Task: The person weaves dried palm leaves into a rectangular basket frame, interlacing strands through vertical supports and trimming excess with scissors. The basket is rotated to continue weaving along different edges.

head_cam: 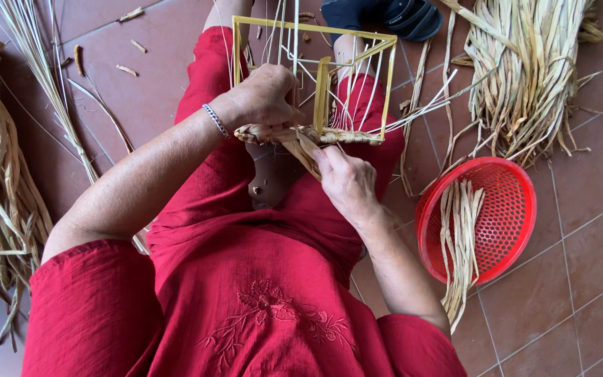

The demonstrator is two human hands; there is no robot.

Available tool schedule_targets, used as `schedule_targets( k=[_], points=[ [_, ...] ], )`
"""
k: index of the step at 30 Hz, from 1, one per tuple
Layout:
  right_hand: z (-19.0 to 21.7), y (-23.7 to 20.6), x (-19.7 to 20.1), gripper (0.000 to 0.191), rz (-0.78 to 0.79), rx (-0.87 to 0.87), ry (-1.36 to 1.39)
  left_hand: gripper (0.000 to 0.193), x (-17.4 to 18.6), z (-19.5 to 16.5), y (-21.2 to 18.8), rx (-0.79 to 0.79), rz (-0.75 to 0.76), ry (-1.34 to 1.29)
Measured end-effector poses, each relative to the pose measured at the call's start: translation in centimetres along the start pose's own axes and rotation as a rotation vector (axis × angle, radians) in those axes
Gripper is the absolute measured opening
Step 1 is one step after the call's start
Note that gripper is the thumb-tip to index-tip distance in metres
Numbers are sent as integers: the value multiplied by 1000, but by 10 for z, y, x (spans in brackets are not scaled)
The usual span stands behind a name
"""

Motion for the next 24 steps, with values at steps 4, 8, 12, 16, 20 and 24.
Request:
schedule_targets(
  k=[4,8,12,16,20,24],
  points=[
    [5,-13,22,17,13,-67,-102,36,-5,5,3,24,28,-32],
    [43,-34,49,20,-280,46,-363,34,-8,11,1,0,-35,-33],
    [63,-34,29,27,-227,209,-197,37,-13,21,0,58,7,-71],
    [57,-26,13,32,-74,59,-185,36,-13,19,1,-6,-4,-96],
    [61,-27,48,13,-101,116,-127,39,-13,19,0,-24,-38,-105],
    [31,9,80,10,-164,100,-181,37,-13,19,1,-18,-37,-55]
  ],
)
Point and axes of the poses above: each hand's wrist, its own y-axis towards the middle knuckle, its own x-axis out of the back of the hand, z = x × y, the point moved 6 cm from there along y, towards the middle knuckle, and after that the axes turned 13 degrees about z, right-handed, at the moved point
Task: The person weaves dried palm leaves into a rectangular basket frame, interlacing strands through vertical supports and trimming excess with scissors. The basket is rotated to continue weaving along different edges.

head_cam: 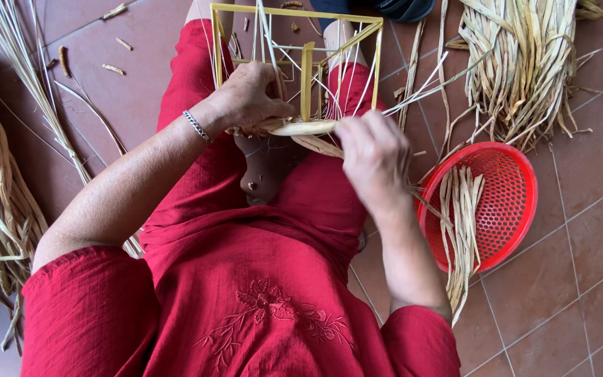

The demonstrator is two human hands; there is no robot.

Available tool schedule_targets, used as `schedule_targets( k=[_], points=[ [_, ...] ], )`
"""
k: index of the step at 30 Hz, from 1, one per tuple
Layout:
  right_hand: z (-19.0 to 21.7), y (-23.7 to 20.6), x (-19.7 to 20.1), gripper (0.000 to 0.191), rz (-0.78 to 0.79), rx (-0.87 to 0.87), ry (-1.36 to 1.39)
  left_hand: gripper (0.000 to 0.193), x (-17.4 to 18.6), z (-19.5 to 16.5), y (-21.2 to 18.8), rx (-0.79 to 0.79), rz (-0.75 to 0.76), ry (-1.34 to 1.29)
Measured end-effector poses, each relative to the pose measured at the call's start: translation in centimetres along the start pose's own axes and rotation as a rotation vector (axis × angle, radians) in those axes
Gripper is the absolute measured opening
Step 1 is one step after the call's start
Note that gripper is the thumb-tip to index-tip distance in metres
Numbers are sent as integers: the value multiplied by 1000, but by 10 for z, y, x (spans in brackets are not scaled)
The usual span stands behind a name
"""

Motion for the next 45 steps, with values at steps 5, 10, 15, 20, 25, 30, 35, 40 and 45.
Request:
schedule_targets(
  k=[5,10,15,20,25,30,35,40,45],
  points=[
    [-50,15,-32,22,119,-147,137,41,5,4,-19,-138,-144,-175],
    [-52,7,-25,30,141,-180,76,28,12,1,-77,-275,-579,-86],
    [-22,22,10,28,-41,-51,-261,28,-38,-46,-71,-595,-636,244],
    [16,14,32,18,-427,141,-370,19,-42,-28,-36,-347,-523,156],
    [15,35,-12,11,-194,103,205,27,-34,-6,-54,-309,-579,-93],
    [1,61,-49,15,-93,-83,311,28,-38,-12,-62,-306,-618,-82],
    [-6,89,-50,13,11,-250,283,24,-34,-17,-59,-306,-570,-156],
    [-1,118,-37,28,-26,-246,197,25,-35,-23,-58,-347,-532,-184],
    [9,123,-30,21,-120,-25,286,26,-34,-25,-56,-360,-519,-185]
  ],
)
Point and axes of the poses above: each hand's wrist, its own y-axis towards the middle knuckle, its own x-axis out of the back of the hand, z = x × y, the point moved 6 cm from there along y, towards the middle knuckle, and after that the axes turned 13 degrees about z, right-handed, at the moved point
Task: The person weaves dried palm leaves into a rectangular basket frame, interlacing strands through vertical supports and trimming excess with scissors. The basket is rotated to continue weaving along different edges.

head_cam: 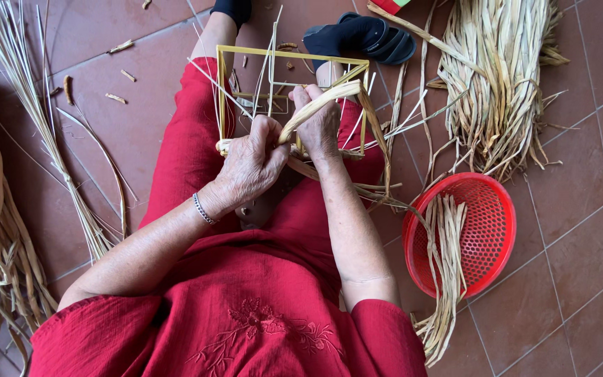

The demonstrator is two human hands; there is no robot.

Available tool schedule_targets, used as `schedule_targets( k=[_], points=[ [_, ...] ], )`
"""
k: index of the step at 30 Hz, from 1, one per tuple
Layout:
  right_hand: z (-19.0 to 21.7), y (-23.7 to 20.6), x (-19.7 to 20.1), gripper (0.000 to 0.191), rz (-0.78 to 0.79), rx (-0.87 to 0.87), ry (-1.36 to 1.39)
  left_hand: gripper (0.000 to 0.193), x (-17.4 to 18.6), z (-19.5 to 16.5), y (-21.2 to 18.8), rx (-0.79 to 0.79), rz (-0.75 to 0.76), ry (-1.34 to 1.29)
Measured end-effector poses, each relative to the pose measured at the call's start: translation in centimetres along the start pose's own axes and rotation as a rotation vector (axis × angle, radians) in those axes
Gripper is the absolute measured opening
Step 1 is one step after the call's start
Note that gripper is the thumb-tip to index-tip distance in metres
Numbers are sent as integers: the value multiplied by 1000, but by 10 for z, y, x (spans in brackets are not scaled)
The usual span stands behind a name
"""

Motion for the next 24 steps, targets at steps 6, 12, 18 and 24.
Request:
schedule_targets(
  k=[6,12,18,24],
  points=[
    [-34,-24,-20,22,329,-528,402,29,2,8,2,103,19,-199],
    [-26,-55,-13,69,379,-271,256,46,10,0,6,51,-106,-162],
    [-19,-65,-15,59,305,-32,78,43,12,1,10,126,-88,-162],
    [-29,-56,-22,52,356,-277,213,23,13,-12,23,56,-165,179]
  ],
)
Point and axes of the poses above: each hand's wrist, its own y-axis towards the middle knuckle, its own x-axis out of the back of the hand, z = x × y, the point moved 6 cm from there along y, towards the middle knuckle, and after that the axes turned 13 degrees about z, right-handed, at the moved point
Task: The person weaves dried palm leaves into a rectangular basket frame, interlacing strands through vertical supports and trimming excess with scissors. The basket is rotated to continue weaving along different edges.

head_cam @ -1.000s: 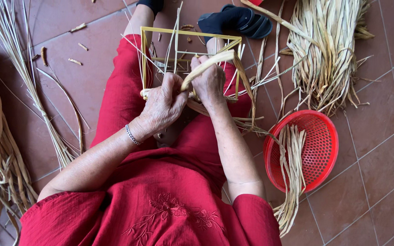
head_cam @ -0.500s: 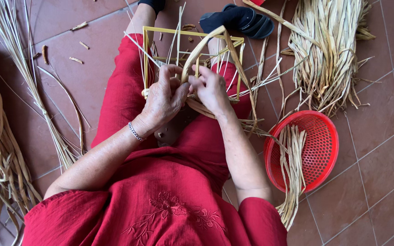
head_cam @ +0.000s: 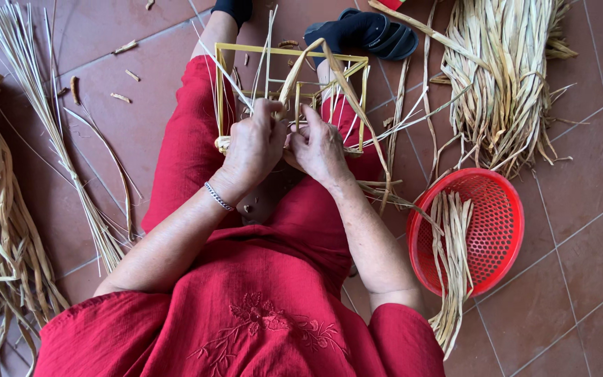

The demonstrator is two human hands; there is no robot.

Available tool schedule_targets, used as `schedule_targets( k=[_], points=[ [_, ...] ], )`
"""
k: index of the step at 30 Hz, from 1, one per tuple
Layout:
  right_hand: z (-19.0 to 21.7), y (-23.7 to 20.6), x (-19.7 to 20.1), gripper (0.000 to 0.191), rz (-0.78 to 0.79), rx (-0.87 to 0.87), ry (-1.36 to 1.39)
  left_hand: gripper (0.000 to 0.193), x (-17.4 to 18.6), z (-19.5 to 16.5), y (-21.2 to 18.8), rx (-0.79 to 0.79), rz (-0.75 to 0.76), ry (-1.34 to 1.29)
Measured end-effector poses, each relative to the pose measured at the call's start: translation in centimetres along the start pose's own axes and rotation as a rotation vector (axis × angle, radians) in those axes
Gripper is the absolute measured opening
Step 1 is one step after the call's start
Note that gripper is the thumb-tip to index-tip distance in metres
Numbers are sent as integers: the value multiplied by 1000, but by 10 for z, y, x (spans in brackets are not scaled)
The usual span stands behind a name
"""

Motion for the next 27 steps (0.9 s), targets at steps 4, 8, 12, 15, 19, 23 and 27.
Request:
schedule_targets(
  k=[4,8,12,15,19,23,27],
  points=[
    [-7,11,6,32,134,-65,332,16,-15,-10,12,17,163,333],
    [-2,24,14,33,217,12,828,43,-33,-11,13,70,467,582],
    [7,32,12,30,372,31,978,22,-43,-19,19,-122,648,707],
    [-1,33,16,29,307,-13,892,25,-36,-18,17,-125,559,541],
    [-29,22,22,20,142,-307,167,33,-14,-14,-24,-211,273,301],
    [-15,6,32,27,-197,59,-199,51,-18,0,-47,-290,267,553],
    [-19,-24,38,40,-348,159,48,44,-32,3,-46,-252,267,529]
  ],
)
Point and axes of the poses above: each hand's wrist, its own y-axis towards the middle knuckle, its own x-axis out of the back of the hand, z = x × y, the point moved 6 cm from there along y, towards the middle knuckle, and after that the axes turned 13 degrees about z, right-handed, at the moved point
